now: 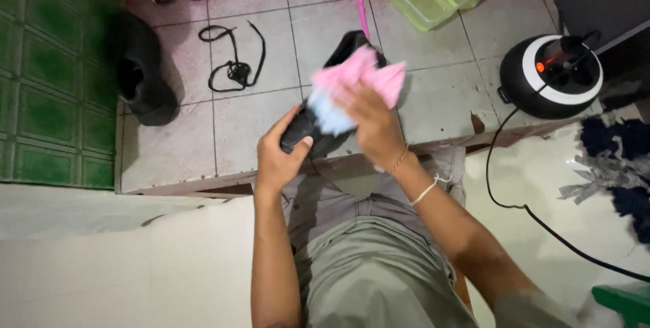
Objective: Wiping a black shoe with a pink and blue cloth to clean it.
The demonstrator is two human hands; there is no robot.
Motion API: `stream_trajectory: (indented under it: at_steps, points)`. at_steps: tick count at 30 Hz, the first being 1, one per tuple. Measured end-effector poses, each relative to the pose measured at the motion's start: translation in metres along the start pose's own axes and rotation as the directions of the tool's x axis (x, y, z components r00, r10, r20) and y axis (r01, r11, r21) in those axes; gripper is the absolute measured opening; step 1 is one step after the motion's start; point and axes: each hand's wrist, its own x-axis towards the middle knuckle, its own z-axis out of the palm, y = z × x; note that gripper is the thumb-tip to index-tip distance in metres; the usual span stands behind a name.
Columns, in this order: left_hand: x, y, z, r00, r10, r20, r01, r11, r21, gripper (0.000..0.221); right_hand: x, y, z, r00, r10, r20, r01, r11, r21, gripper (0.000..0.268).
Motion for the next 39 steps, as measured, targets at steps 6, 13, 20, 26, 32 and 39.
stream_trajectory:
  at_steps: [6,13,20,26,32,39]
  points:
    - [0.004,0.001,0.000,1.000,-0.019,-0.006,0.018,0.999,-0.030,0.063,0.001,0.053,-0.003,0.999,0.049,0.024,-0.050,0.998,0.032,0.041]
    - [-0.007,-0.009,0.001,1.000,-0.008,-0.010,0.009,1.000,0.026,0.064,-0.002,-0.019,0.006,1.000,-0.010,0.013,0.009,0.999,0.049,0.045]
    - [-0.008,0.013,0.004,1.000,0.018,-0.015,-0.018,1.000,0.019,0.069,-0.004,-0.004,-0.003,0.998,0.059,0.005,-0.059,0.997,0.047,0.045]
    - [-0.007,0.002,0.003,0.998,0.064,0.023,-0.066,0.995,0.078,0.074,-0.005,0.008,-0.014,0.994,-0.022,0.109,0.022,1.000,0.002,0.046]
    - [-0.007,-0.003,0.003,0.991,0.133,0.014,-0.133,0.987,0.085,0.074,-0.016,-0.004,-0.006,0.993,-0.012,0.116,0.012,1.000,0.004,0.043]
    - [-0.012,0.007,0.005,0.975,0.223,0.023,-0.224,0.958,0.179,0.078,-0.005,0.020,-0.019,0.963,0.263,-0.056,-0.259,0.964,0.066,0.048]
